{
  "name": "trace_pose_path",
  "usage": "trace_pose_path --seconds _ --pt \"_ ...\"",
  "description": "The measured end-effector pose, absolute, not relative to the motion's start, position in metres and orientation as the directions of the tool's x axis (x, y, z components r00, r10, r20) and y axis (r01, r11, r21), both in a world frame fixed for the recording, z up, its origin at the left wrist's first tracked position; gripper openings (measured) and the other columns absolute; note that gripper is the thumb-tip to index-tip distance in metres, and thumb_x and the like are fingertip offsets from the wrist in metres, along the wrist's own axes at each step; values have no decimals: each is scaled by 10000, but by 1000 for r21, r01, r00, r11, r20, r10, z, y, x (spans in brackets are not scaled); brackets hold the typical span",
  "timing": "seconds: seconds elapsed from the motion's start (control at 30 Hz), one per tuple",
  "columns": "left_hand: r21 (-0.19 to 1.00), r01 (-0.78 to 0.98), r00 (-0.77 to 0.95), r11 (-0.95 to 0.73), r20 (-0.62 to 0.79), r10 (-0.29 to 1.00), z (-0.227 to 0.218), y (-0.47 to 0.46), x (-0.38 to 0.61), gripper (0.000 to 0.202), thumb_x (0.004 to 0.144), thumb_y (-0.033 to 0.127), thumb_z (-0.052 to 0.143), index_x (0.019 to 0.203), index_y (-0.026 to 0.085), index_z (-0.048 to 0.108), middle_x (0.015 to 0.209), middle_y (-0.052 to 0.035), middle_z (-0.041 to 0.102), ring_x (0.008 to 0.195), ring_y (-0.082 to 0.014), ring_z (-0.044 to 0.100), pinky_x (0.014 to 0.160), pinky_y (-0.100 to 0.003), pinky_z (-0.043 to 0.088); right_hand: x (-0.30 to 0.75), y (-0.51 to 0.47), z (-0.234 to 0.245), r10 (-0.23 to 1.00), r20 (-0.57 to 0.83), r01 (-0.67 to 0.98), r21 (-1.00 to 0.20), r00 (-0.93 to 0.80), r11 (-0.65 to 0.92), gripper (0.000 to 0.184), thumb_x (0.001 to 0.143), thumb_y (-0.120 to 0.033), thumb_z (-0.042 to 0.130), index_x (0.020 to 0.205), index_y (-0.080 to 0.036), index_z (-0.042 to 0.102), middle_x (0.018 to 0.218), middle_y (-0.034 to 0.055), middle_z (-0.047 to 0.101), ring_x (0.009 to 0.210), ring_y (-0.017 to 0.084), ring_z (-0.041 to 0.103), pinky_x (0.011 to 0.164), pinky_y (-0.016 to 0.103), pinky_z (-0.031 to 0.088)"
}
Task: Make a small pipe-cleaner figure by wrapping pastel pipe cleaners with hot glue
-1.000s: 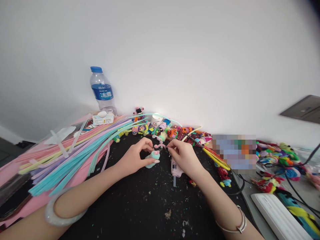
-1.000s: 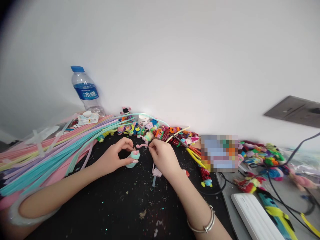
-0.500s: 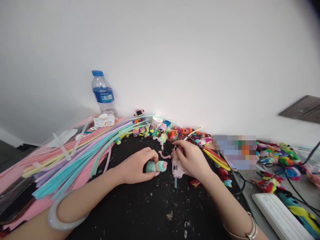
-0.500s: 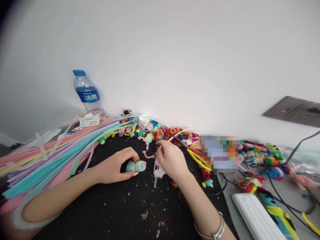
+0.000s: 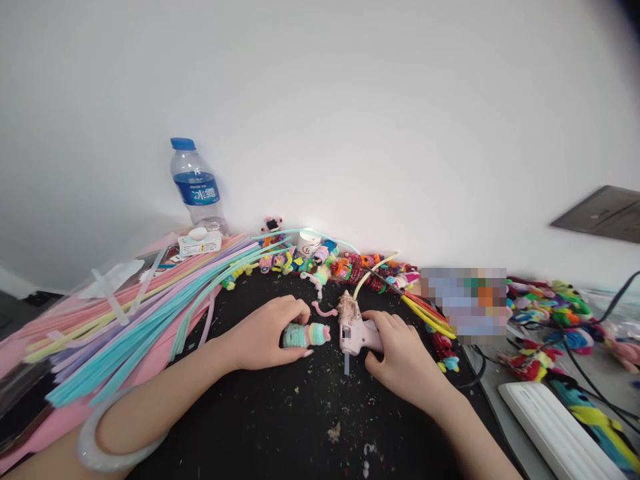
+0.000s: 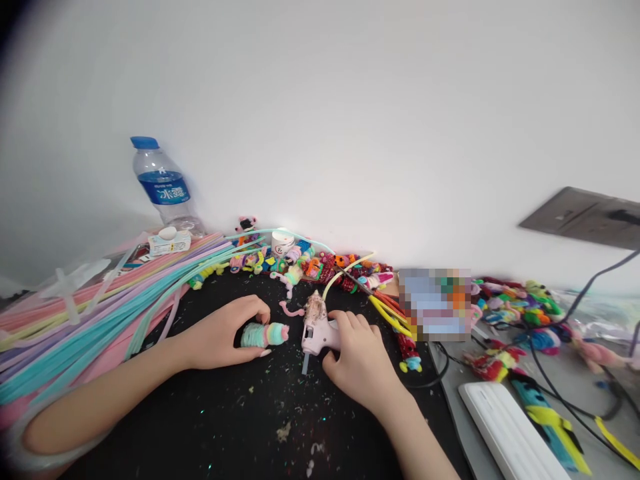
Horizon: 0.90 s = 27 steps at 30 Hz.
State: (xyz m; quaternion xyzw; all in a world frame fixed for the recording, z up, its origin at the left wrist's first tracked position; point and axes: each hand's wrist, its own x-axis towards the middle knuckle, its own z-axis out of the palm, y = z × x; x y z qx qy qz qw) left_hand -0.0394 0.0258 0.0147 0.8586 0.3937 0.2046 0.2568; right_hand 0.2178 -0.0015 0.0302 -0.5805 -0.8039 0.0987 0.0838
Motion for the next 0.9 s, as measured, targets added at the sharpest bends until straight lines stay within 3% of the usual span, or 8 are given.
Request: trace_pose_path --seconds 0.13,0.33,0.5,0.7,0.9 --pt "667 516 635 -537 124 763 14 27 -41 348 697 384 677 936 209 495 927 -22 543 861 -196 520 764 -297 419 221 1 24 952 71 920 -247 -297 305 450 655 -153 505 1104 -153 532 1041 99 607 966 272 533 810 380 367" --pt "704 514 557 -490 160 815 13 34 -44 202 856 334 510 1011 205 519 950 -34 579 878 -178 542 799 -295 416 229 5 21 961 108 882 -380 -255 277 417 673 -136 512 1088 -169 525 1040 84 626 881 235 581 756 332 420" --pt "627 488 703 -608 131 699 18 29 -40 424 697 385 702 1044 212 530 1042 -42 572 975 -219 510 858 -314 396 234 4 27 951 157 792 -528 -265 308 322 723 -164 547 1044 -185 570 945 38 651 788 188 591 690 266 437" --pt "583 526 697 -619 122 707 16 26 -36 205 776 248 605 965 210 535 961 -23 591 906 -197 525 803 -304 403 234 4 30 936 188 742 -572 -297 350 210 827 -273 507 955 -157 626 730 13 627 593 142 519 536 227 384" --pt "620 504 613 -601 234 755 14 31 -37 200 825 301 560 998 203 542 1046 -68 586 984 -221 524 913 -356 397 231 4 25 929 230 733 -570 -291 371 249 845 -307 488 966 -142 630 721 29 627 573 138 507 524 229 379"
